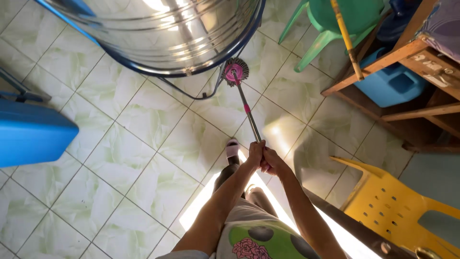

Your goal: Mopping the tiled floor in a water purification area around tanks and filters.

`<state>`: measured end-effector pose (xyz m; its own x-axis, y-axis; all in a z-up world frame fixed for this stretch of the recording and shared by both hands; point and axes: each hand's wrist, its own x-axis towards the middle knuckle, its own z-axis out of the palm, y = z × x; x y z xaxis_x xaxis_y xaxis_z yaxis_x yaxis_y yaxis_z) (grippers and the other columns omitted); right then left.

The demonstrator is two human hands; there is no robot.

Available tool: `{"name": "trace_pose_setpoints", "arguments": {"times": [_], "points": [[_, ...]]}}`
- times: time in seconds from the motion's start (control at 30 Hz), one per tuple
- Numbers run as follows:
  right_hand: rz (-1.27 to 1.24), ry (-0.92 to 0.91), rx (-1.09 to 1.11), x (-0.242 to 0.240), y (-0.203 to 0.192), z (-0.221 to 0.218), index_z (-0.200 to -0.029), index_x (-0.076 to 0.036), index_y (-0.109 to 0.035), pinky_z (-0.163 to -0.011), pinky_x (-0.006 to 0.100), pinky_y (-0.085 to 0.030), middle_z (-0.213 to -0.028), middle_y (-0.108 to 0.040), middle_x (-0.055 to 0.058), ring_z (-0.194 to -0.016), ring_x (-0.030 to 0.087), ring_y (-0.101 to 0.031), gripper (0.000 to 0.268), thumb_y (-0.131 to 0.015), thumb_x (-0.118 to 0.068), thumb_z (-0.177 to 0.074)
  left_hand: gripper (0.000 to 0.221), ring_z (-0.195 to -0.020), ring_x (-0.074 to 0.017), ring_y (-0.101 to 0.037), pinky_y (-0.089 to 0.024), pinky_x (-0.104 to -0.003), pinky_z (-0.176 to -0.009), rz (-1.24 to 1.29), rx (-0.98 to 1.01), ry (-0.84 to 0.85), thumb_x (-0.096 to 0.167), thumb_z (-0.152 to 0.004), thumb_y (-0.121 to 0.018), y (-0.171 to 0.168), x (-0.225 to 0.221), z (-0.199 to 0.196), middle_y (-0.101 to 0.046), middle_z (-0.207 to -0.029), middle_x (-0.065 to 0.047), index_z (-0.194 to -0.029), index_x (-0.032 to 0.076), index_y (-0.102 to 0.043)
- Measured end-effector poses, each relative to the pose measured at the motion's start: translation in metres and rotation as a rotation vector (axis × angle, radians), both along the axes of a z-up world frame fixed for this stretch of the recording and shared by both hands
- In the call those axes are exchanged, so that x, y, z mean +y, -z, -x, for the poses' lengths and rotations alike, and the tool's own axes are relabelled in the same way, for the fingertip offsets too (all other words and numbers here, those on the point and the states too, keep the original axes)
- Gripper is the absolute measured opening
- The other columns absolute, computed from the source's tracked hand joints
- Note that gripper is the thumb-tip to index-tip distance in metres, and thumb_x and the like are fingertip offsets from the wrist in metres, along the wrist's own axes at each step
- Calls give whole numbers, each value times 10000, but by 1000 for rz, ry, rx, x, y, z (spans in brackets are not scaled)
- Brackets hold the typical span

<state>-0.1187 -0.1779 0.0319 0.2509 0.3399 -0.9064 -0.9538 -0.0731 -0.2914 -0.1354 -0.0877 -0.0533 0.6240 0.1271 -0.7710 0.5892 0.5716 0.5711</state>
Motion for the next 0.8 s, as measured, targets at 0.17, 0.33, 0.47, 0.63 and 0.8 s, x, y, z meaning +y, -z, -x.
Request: {"name": "trace_pose_setpoints", "arguments": {"times": [0.17,0.33,0.47,0.63,0.8], "points": [[-92,41,0,-37,3,91,-1130,-202,-474,-339,219,-241,-583,-405,-16,-394,76,-306,227,-364,-397,-1094,375,-383,-237,-437,-352,-385,-338,123,76,122,340,-952,-582,9,-26,86,-516,-555,-120,-733,35,-593],[-147,40,-25,-57,-21,166,-1200,-209,-373,-352,217,-281,-637,-472,1,-418,92,-376,160,-412,-345,-1125,335,-448,-212,-479,-329,-337,-369,386,15,66,312,-957,-520,-6,-44,160,-600,-641,-101,-760,61,-620],[117,-261,-164,-62,-68,200,-1379,-323,-360,-301,334,-326,-540,-427,69,-353,184,-387,329,-339,-409,-1063,310,-544,-306,-540,-460,-443,-500,373,152,-40,276,-923,-500,-54,-63,204,-587,-660,-157,-741,44,-597],[156,-318,-87,-64,-54,203,-1402,-339,-324,-325,344,-358,-561,-458,79,-371,186,-418,323,-312,-357,-1080,300,-580,-276,-564,-475,-427,-514,311,156,-93,268,-932,-509,10,-69,206,-631,-685,-124,-764,45,-619],[-221,62,34,-39,15,157,-1185,-297,-470,-303,230,-282,-580,-454,-10,-378,85,-390,125,-401,-240,-1097,255,-676,-295,-618,-543,-426,-594,313,54,-19,160,-949,-466,81,-26,134,-649,-777,-171,-848,-17,-619]]}}
